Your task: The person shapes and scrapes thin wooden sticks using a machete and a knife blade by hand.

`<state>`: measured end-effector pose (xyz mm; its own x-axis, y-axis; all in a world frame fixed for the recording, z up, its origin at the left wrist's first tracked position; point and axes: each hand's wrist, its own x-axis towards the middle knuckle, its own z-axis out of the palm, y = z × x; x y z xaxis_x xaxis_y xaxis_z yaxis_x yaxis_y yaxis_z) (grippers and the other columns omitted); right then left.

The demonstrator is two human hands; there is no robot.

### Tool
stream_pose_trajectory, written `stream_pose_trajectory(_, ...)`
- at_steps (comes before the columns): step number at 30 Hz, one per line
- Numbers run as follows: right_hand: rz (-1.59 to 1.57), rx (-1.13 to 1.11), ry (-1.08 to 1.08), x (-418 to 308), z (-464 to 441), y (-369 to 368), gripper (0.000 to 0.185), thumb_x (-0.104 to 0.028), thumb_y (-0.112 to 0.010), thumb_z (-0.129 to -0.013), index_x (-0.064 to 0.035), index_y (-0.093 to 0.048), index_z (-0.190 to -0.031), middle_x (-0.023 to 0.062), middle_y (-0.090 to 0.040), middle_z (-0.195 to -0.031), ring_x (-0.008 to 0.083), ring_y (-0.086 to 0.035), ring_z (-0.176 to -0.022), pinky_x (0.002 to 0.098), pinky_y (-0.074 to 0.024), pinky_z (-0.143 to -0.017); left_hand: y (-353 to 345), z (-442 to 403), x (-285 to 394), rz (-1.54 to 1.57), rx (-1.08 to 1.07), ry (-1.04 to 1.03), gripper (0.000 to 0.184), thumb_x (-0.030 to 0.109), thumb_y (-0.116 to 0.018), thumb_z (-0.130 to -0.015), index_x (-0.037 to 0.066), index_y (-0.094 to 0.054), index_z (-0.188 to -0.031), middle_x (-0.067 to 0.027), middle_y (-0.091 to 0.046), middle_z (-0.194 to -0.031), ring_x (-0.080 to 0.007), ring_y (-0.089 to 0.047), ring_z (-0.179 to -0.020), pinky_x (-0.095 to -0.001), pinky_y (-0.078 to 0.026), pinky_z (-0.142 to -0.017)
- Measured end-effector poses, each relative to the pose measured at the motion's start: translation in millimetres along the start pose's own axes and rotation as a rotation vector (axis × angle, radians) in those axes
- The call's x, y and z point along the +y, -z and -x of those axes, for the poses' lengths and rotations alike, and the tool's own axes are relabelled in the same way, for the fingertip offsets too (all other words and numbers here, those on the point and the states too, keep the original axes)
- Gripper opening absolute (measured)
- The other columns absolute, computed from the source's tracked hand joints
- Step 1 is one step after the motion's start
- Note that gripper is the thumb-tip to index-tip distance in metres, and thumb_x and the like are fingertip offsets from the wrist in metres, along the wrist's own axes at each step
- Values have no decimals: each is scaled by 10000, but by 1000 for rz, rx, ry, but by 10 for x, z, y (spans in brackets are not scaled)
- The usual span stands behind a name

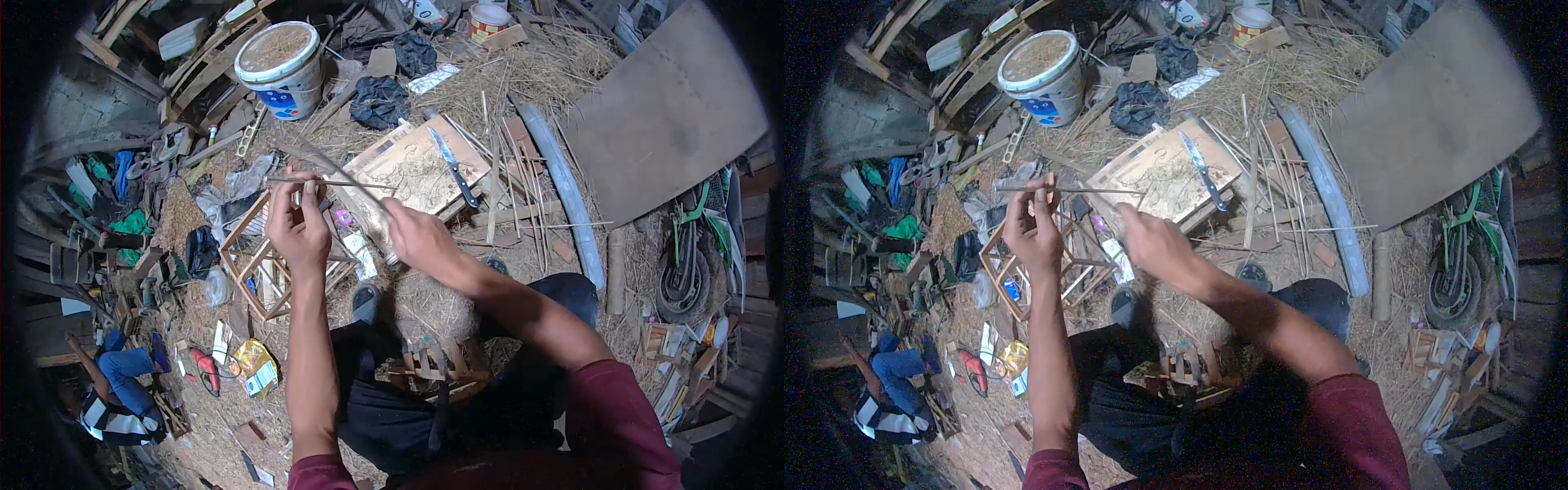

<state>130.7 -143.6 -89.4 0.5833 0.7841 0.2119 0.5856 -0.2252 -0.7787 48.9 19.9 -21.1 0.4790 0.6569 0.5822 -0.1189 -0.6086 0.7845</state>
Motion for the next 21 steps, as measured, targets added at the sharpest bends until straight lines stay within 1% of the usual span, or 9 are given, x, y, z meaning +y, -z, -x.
stream_pose_trajectory(1,19,-94,-144,117,4,-10,314,-115,-512,-941,36,-468,-1213,284,-633,-739,464,-639,-661,528,-506,-568,13,10,34,36,5,76,73,-48,-583,-938,-48,-643,-979,-110,-661,-983,-132,-643,-851,-257,-560,-712)
stream_pose_trajectory(2,39,-184,-287,229,19,-14,306,-128,-506,-954,21,-474,-1219,299,-632,-762,482,-636,-694,531,-506,-599,34,25,34,49,-18,70,76,-52,-583,-936,-47,-643,-982,-110,-661,-983,-132,-645,-851,-259,-562,-712)
stream_pose_trajectory(6,-54,-12,-46,-20,64,119,255,-107,-496,-944,5,-480,-1173,273,-629,-720,485,-621,-672,541,-493,-592,68,24,-49,68,-55,33,95,-69,-585,-926,-40,-645,-994,-110,-664,-983,-135,-653,-854,-265,-569,-713)
stream_pose_trajectory(7,-8,0,49,-62,65,165,266,-72,-475,-925,55,-479,-1159,268,-628,-690,462,-644,-637,546,-506,-582,62,29,-40,66,-60,27,97,-71,-585,-925,-40,-645,-994,-111,-665,-983,-137,-655,-854,-264,-569,-713)
stream_pose_trajectory(11,36,-166,-282,414,103,20,269,-104,-507,-945,-4,-478,-1193,269,-630,-722,471,-627,-674,539,-482,-601,52,43,29,45,-54,9,86,-78,-594,-917,-42,-646,-975,-119,-668,-983,-151,-664,-860,-268,-568,-716)
stream_pose_trajectory(15,-36,-91,-154,120,141,81,230,-115,-486,-962,-7,-477,-1165,252,-618,-688,476,-615,-639,539,-476,-587,26,1,2,45,-51,23,57,-61,-607,-921,-47,-640,-965,-113,-670,-971,-146,-659,-846,-269,-568,-724)
stream_pose_trajectory(18,14,-73,-187,283,175,-7,229,-118,-484,-966,-6,-480,-1167,255,-621,-695,474,-618,-638,546,-473,-586,33,-12,30,37,-44,62,42,-42,-609,-927,-47,-637,-959,-107,-673,-966,-144,-657,-839,-270,-571,-726)
stream_pose_trajectory(19,-28,-297,-475,388,109,14,232,-114,-480,-965,-4,-480,-1169,265,-624,-710,483,-619,-656,561,-471,-592,35,-8,37,59,-39,78,41,-33,-603,-933,-45,-638,-953,-103,-672,-960,-138,-651,-828,-262,-562,-704)
stream_pose_trajectory(21,33,-172,-323,419,136,-6,221,-109,-476,-963,-3,-481,-1157,278,-620,-711,491,-618,-669,568,-473,-598,29,-16,60,58,-33,58,39,-31,-604,-935,-43,-639,-950,-100,-669,-955,-130,-645,-812,-252,-545,-679)
